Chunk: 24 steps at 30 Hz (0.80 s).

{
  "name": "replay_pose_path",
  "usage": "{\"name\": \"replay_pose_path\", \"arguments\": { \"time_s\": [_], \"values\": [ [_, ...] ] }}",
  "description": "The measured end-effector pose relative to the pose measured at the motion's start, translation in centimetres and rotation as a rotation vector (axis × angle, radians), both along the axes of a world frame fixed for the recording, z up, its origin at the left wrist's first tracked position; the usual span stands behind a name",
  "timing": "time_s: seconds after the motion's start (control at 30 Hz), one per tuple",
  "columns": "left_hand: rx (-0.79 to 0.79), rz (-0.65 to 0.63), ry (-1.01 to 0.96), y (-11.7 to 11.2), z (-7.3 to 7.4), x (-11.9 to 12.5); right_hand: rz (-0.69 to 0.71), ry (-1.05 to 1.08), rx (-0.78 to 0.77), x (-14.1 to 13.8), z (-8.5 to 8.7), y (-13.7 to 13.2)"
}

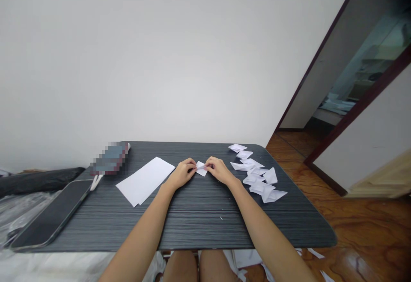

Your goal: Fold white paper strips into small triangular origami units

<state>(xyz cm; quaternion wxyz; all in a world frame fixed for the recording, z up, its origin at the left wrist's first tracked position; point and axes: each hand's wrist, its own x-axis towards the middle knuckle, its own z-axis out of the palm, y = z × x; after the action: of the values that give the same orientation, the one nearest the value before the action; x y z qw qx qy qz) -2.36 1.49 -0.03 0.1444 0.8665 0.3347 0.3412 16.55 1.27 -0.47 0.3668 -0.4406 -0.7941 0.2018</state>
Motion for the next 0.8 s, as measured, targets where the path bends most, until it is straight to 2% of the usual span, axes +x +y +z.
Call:
{"name": "replay_pose_path", "arguments": {
  "time_s": [0.17, 0.4, 0.67, 0.8],
  "values": [
    [-0.013, 0.110, 0.060, 0.6, -0.3, -0.3, -0.021, -0.008, -0.013, 0.3, -0.1, 0.2],
    [-0.189, 0.345, 0.100, 0.4, 0.4, 0.1, -0.149, -0.109, -0.083, -0.3, 0.2, 0.8],
    [-0.113, 0.522, 0.274, 0.6, -0.5, 1.4, -0.245, -0.197, -0.143, -1.3, 0.0, 1.2],
    [-0.162, 0.616, 0.325, 0.4, -0.3, 1.8, -0.302, -0.163, -0.140, -1.4, -0.2, 0.7]
  ]
}}
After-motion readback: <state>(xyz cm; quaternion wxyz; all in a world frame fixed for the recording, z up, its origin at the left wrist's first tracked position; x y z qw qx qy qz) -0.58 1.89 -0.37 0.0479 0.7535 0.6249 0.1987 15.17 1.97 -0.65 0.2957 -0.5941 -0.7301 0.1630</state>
